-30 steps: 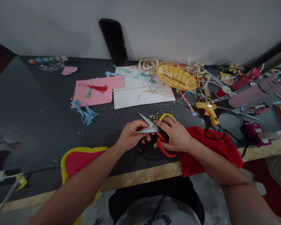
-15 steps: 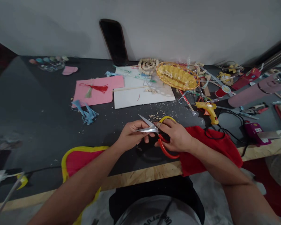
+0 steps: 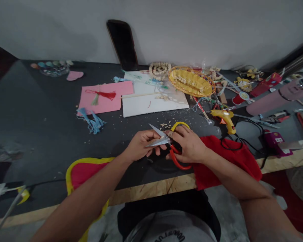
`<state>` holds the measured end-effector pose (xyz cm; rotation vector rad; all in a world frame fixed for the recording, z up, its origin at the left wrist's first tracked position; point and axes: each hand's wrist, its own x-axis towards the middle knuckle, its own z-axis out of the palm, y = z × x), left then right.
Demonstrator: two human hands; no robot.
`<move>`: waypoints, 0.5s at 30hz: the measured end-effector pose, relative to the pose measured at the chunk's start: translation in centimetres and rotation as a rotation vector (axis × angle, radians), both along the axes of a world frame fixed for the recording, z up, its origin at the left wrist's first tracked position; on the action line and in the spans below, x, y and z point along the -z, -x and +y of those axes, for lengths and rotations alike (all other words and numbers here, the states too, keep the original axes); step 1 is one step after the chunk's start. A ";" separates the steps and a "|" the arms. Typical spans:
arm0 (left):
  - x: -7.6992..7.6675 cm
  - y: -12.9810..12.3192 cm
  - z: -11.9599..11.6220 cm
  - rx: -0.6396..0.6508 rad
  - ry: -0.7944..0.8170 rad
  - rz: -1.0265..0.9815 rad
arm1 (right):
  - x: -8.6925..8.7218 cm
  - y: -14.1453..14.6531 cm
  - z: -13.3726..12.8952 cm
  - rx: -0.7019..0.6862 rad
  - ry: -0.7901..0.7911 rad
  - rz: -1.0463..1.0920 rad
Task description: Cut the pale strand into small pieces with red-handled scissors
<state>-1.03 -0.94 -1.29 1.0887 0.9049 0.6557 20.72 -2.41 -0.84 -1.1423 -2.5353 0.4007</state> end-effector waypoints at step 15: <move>-0.5 -0.6 -0.2 -0.130 -0.086 0.053 | -0.8 0.2 -0.5 0.092 0.068 -0.007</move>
